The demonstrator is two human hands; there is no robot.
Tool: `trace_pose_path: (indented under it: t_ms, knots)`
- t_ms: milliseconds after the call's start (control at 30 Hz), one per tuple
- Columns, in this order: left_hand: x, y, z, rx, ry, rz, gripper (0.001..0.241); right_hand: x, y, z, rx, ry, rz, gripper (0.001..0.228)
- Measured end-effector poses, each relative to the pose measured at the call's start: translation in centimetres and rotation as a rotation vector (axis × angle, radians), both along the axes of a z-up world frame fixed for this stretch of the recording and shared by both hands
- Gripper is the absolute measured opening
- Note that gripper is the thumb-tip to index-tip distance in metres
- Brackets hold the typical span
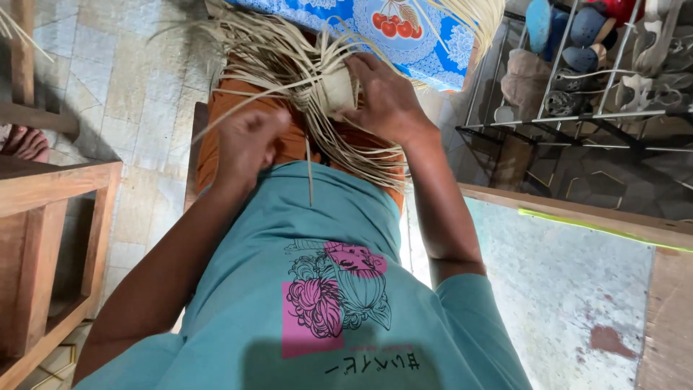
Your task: Weaving thin strips of dried plant material to create a craft item
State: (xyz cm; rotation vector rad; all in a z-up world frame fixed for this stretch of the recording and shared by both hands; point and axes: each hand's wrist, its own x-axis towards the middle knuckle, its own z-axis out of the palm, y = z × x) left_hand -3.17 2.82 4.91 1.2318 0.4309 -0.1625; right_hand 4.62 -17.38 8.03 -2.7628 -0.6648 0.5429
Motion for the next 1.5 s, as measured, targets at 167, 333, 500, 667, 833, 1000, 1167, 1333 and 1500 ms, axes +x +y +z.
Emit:
trace_pose_path:
  t_ms: [167,333,500,667,833,1000,1167,1333,1500]
  knots:
    - [1.1,0.1,1.7,0.836,-0.814,-0.141,0.008,-2.6,0.1,-2.2,0.015,-0.113,-0.128,0.082]
    - [3.7,-0.3,-1.1,0.859,-0.739,-0.372,0.017,-5.2,0.0,-4.6,0.053,-0.276,-0.195,0.087]
    - [4.1,-0.8,-1.7,0.764,-0.717,-0.415,0.012,-6.6,0.3,-6.0,0.028,-0.521,-0.187,0.085]
    - [3.6,-0.3,-2.2,0.821,-0.754,-0.426,0.012,-7.0,1.0,-6.0,0.071,-0.55,-0.225,0.084]
    - [3.5,-0.1,-1.7,0.721,-0.646,-0.41,0.008,-7.3,1.1,-6.2,0.047,-0.588,-0.228,0.083]
    - [3.8,0.3,-3.6,0.663,-0.464,-0.456,0.013,-7.2,1.3,-6.4,0.042,-0.543,-0.229,0.086]
    - [4.2,0.6,-3.4,0.778,-0.618,-0.545,0.013,-7.2,1.3,-6.2,0.019,-0.535,-0.234,0.085]
    - [4.7,0.9,-3.1,0.942,-0.745,-0.62,0.018,-7.1,1.3,-6.1,-0.01,-0.517,-0.234,0.084]
    - [5.1,1.3,-2.6,0.841,-0.758,-0.69,0.018,-7.0,1.1,-6.2,-0.024,-0.532,-0.221,0.085]
